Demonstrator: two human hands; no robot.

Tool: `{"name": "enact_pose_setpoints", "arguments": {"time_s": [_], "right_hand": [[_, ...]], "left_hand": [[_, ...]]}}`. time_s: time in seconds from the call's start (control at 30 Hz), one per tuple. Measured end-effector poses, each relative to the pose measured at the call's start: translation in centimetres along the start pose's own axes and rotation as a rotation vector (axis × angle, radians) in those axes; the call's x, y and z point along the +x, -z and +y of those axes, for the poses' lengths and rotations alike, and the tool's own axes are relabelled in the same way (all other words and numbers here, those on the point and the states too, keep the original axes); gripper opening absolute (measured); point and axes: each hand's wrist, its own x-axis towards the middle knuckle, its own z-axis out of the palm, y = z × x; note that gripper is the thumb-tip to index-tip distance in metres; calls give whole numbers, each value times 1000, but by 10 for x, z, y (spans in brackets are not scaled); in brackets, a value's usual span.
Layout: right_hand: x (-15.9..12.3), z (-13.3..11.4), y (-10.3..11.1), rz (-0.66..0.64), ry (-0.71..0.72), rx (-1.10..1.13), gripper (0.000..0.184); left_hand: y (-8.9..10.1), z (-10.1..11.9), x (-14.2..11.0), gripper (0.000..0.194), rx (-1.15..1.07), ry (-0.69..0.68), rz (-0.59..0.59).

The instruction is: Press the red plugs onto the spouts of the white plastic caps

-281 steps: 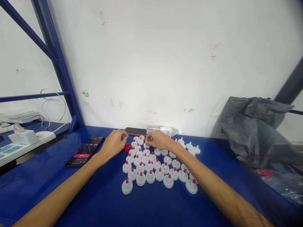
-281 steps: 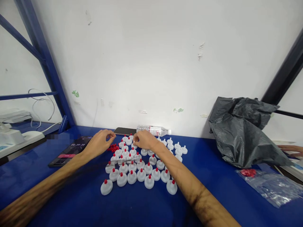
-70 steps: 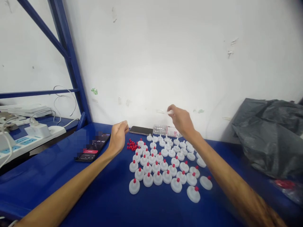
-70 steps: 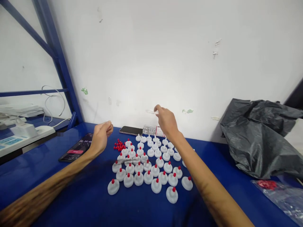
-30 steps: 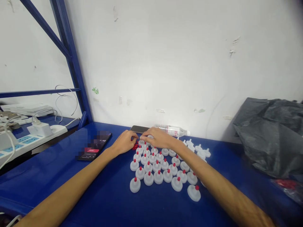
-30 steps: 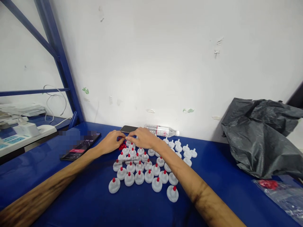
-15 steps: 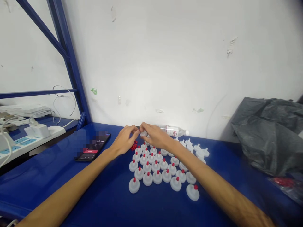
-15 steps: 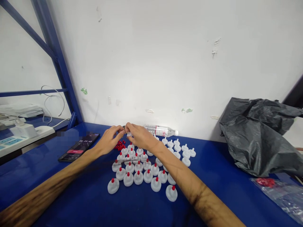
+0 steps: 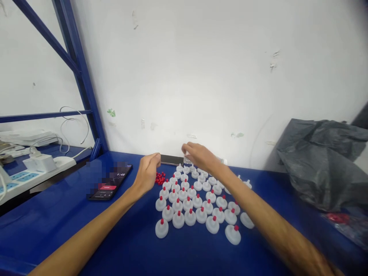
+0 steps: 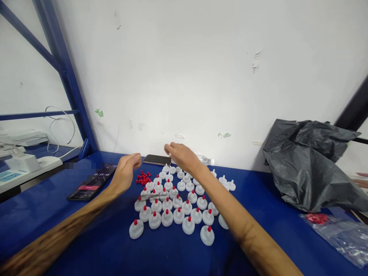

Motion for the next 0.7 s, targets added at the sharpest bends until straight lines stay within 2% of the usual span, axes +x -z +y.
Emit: {"name": "enact_pose_setpoints", "arguments": {"time_s": [0.1, 0.2, 0.3, 0.43, 0.57, 0.7], "right_hand": [[-8, 15, 16, 84, -106, 4, 10], [-14, 7, 30, 128, -171, 88, 17], [-24, -12, 35, 19, -208, 157, 27], [-47, -32, 28, -183, -222, 198, 45], [-68, -35, 15, -253, -248, 200, 50], [-76, -30, 7, -315, -309, 216, 59]], "left_hand": [[5, -10, 4, 36, 233, -70, -51], [6, -28, 7, 27, 425, -90, -181], [3, -41, 7, 22, 469, -86, -243], [1, -44, 7, 24, 466, -91, -273], [3, -40, 7, 25, 454, -75, -294], [2, -37, 6, 21, 440, -48, -332]]}}
